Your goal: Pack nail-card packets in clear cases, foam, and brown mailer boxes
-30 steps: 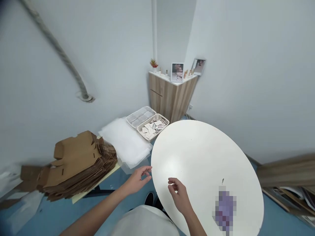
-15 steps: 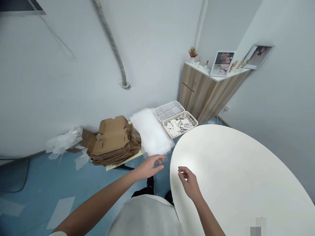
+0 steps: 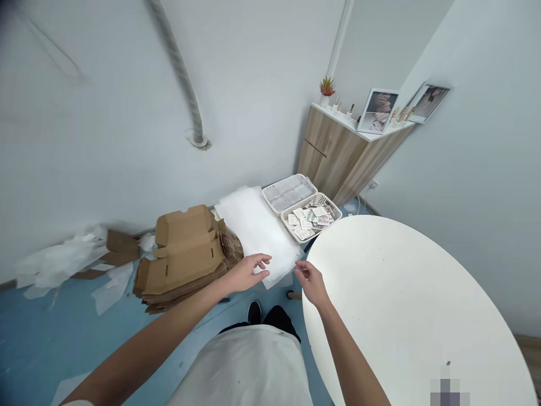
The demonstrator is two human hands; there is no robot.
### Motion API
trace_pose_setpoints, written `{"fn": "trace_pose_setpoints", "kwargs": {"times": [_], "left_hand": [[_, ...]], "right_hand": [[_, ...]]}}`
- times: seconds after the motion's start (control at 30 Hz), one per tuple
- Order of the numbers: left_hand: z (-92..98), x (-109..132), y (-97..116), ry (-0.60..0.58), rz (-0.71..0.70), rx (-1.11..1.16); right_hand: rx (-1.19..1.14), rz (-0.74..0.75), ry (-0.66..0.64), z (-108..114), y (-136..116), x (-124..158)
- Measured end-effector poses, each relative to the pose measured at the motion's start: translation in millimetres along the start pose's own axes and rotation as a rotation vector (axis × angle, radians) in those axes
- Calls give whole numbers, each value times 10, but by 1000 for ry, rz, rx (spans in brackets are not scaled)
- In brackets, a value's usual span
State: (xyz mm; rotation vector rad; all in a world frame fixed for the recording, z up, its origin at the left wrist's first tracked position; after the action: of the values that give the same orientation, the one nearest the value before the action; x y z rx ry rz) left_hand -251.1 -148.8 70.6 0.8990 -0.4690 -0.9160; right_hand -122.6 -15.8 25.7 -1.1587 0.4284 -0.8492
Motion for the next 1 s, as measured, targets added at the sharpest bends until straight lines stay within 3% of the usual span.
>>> {"fn": "trace_pose_setpoints", "kwargs": {"times": [0.3, 0.47, 0.7, 0.83, 1.0], "left_hand": [[-211, -652, -375, -263, 65, -109], [-428, -1216, -536, -240, 171, -4], [-986, -1941, -790, -258, 411, 92], [-1213, -2179, -926, -263, 489, 92], [-1389, -2308, -1068, -263, 514, 99]], "right_hand": [[132, -47, 1, 68, 142, -693], [244, -96, 20, 116, 451, -1289], [432, -44, -23, -71, 708, -1949], [613, -22, -18, -176, 799, -2146], [726, -72, -49, -265, 904, -2192]]}}
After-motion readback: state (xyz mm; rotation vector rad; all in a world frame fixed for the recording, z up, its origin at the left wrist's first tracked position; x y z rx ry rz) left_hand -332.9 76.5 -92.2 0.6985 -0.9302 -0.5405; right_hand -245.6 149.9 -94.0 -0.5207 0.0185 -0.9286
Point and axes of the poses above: each hand's wrist, its own x-axis away from the middle knuckle, its own z-axis out of the back of the hand, y = z × x, the point moved 9 cm from there along -x, towards the middle knuckle, and after that the axes turned 14 degrees about y, right-handed, at the moved point
